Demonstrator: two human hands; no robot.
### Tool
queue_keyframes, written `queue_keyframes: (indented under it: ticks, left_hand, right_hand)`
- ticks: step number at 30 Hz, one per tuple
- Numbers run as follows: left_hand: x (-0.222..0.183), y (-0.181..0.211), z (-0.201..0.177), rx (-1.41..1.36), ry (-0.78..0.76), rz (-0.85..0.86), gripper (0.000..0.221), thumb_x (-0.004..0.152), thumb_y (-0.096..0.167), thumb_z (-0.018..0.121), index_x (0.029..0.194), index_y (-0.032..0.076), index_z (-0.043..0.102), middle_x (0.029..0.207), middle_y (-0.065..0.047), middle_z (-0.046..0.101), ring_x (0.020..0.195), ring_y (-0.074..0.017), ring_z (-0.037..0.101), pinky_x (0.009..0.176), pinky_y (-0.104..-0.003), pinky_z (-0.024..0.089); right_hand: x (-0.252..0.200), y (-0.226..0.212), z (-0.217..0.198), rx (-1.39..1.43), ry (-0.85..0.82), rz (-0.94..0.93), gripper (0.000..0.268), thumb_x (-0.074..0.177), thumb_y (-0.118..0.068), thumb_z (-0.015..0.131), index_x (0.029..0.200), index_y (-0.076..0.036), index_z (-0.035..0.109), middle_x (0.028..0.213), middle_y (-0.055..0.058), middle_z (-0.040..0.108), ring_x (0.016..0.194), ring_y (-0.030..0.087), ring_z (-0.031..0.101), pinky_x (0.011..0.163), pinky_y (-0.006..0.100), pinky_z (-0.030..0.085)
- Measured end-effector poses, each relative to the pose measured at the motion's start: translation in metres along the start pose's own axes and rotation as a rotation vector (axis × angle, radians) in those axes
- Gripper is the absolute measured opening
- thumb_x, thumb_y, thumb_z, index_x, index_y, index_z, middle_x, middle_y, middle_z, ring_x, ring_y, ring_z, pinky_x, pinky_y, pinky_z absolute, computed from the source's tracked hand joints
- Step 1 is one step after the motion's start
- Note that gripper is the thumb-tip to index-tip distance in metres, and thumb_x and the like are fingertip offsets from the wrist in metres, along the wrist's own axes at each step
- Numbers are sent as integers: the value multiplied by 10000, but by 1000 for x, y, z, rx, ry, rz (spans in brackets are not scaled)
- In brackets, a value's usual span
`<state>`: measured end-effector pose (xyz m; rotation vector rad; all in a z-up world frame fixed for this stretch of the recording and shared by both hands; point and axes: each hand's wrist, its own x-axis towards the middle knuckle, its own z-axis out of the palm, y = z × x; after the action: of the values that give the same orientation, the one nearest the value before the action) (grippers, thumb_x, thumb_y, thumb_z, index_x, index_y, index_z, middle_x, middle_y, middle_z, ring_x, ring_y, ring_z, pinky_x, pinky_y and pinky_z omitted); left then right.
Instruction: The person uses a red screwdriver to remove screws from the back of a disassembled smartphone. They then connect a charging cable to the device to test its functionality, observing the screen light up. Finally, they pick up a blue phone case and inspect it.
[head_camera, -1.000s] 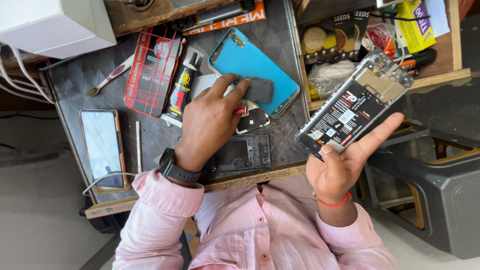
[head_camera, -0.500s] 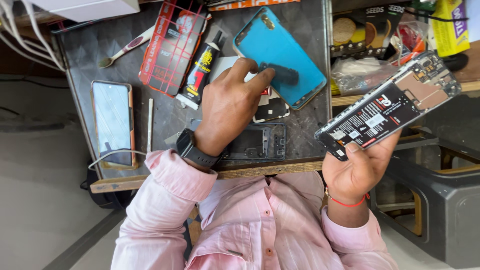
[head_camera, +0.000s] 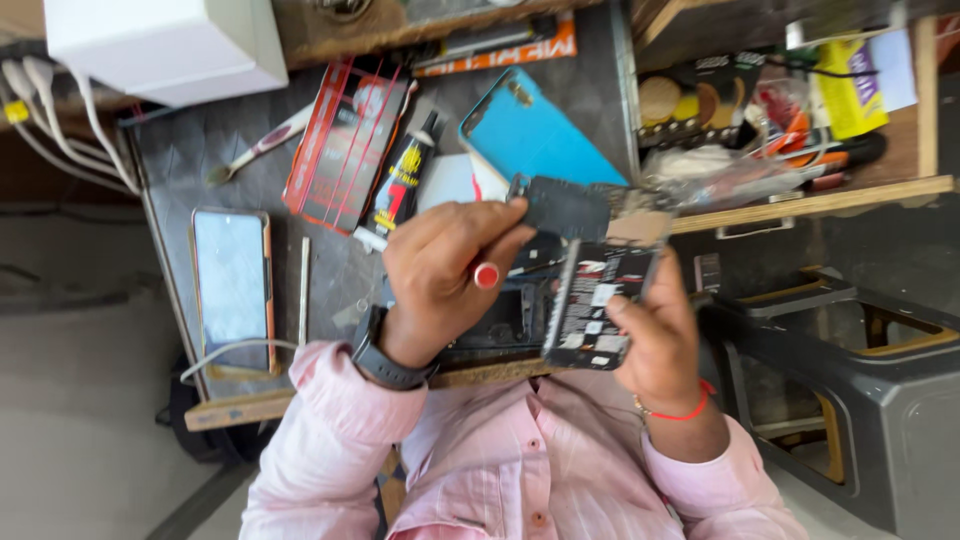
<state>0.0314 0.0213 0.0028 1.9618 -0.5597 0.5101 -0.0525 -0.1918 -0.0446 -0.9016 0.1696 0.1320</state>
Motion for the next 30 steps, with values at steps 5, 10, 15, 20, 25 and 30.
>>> queue_keyframes:
  ticks: [5, 10, 15, 20, 25, 30]
  left_hand:
    - [-4, 6, 7, -12, -63, 122, 294, 863, 71, 863, 1114, 43, 713, 984, -96, 733, 756, -226, 701, 663, -340, 552]
    - [-8, 8, 11, 45, -139, 203, 349, 823, 92, 825, 1160, 60, 743, 1035, -75, 735, 665, -192, 629, 583, -338, 492]
    - [-7, 7, 10, 80, -211, 211, 369, 807, 90, 786, 1174, 99, 748, 1010, -37, 712, 706, -193, 640, 603, -343, 501]
    - [-7, 5, 13, 85, -288, 177, 378, 795, 81, 781, 1165, 147, 747, 979, -27, 704, 750, -206, 679, 632, -347, 533]
    - [-4, 5, 13, 76, -337, 31, 383, 828, 150, 820, 1200, 169, 731, 916, -27, 687, 720, -224, 685, 632, -360, 545]
    - [6, 9, 10, 97, -351, -44, 516, 831, 225, 837, 1304, 101, 671, 892, -99, 676, 689, -284, 673, 595, -392, 531]
  right_hand:
    - [8, 4, 12, -38, -42, 11, 657, 913, 50, 530, 1536, -4, 331, 1392, 172, 568, 1229, 237, 609, 1076, 411, 498]
    - [11, 4, 18, 44, -111, -18, 639, 983, -70, 532, 1571, -10, 288, 1453, 151, 537, 1303, 226, 572, 1108, 391, 470]
    - [11, 5, 14, 90, -100, -21, 603, 1081, -262, 487, 1586, 26, 327, 1458, 162, 542, 1293, 233, 576, 1093, 390, 473]
    - [9, 10, 8, 91, -80, -27, 588, 1083, -292, 461, 1560, 37, 360, 1455, 163, 548, 1298, 228, 573, 1099, 394, 468]
    - [10, 11, 8, 91, -71, -15, 579, 1103, -312, 422, 1553, 50, 376, 1443, 175, 560, 1291, 240, 579, 1106, 403, 467]
    - [9, 9, 9, 118, -63, 30, 551, 1104, -303, 392, 1529, 46, 396, 1412, 181, 585, 1256, 244, 610, 1072, 406, 494]
